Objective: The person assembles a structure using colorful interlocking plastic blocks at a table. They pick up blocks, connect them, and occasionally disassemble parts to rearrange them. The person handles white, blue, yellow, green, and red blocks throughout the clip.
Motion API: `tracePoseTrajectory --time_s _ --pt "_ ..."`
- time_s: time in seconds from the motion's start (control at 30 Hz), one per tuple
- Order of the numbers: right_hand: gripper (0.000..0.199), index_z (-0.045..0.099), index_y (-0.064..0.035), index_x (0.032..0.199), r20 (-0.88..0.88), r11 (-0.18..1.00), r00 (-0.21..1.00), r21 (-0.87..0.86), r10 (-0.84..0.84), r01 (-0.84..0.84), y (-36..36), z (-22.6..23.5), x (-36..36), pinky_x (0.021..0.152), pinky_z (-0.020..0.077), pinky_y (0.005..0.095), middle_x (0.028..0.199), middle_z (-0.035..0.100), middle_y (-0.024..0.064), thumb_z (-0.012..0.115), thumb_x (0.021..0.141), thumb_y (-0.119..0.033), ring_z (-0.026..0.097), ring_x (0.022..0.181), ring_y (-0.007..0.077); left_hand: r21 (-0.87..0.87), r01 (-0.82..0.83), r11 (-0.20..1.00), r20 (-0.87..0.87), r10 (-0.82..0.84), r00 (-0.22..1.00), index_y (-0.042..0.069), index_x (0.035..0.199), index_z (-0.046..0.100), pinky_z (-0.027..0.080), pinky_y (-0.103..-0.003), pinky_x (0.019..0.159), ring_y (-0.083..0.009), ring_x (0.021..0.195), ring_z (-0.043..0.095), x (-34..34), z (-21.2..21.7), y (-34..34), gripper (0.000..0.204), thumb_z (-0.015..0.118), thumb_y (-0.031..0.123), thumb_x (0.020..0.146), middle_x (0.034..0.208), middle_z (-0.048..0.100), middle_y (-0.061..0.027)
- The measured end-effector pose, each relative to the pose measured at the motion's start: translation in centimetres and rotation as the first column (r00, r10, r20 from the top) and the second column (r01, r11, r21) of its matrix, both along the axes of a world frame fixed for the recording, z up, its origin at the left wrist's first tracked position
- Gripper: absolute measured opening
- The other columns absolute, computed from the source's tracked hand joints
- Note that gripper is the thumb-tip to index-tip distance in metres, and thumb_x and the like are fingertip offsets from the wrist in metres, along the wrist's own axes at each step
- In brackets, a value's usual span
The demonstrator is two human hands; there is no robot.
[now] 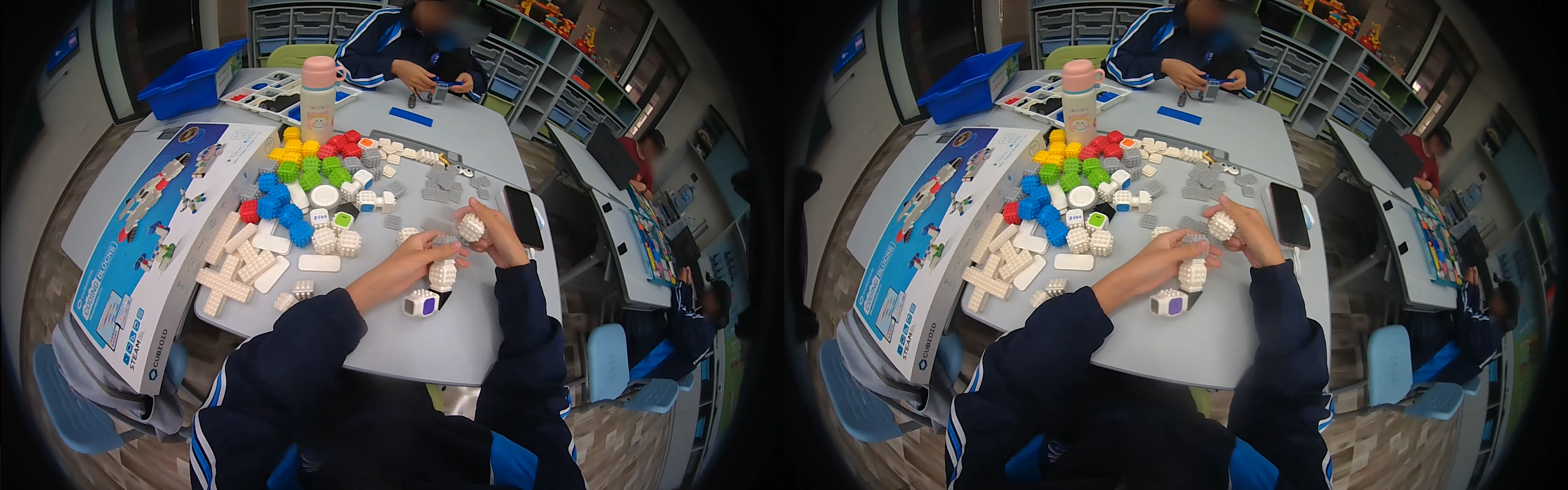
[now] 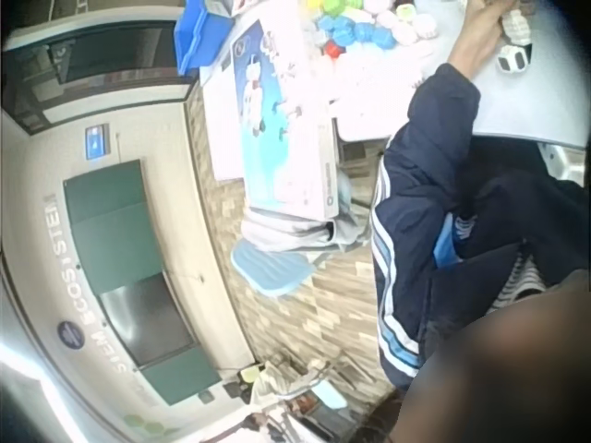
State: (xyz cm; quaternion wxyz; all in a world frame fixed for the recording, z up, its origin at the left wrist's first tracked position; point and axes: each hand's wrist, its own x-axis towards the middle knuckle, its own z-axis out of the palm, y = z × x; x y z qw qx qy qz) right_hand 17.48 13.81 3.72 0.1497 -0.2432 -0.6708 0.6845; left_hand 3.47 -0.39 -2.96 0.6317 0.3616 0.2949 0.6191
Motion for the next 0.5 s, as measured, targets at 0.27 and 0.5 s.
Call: tracePoseTrajectory --time_s 0.27,0.5 --pt "0.039 0.057 -0.0028 0.125 -0.124 0.985 0.989 -0.146 0.080 -0.098 -0.9 -0.5 -0.6 0.053 0.0359 0.0184 0.086 0.054 -0.0026 0.058 0.099 -0.031 0.042 0.062 0.0027 -0.104 0.058 0.993 0.032 -0.055 0.998 0.007 0.129 0.041 0.059 -0.042 0.080 -0.0278 0.100 0.067 0.7 -0.4 -0.3 0.041 0.053 0.035 0.102 0.118 0.059 -0.0139" --pt "0.032 0.056 -0.0018 0.126 -0.132 0.970 0.990 -0.229 0.055 -0.084 -1.1 0.7 -1.2 0.050 0.0332 0.0184 0.083 0.051 -0.0020 0.051 0.101 -0.022 0.044 0.062 0.0045 -0.186 0.059 0.981 -0.023 -0.065 0.998 0.006 0.130 0.038 0.060 -0.035 0.070 -0.0245 0.083 0.070 1.1 -0.6 -0.3 0.048 0.056 0.038 0.100 0.104 0.064 -0.0156"
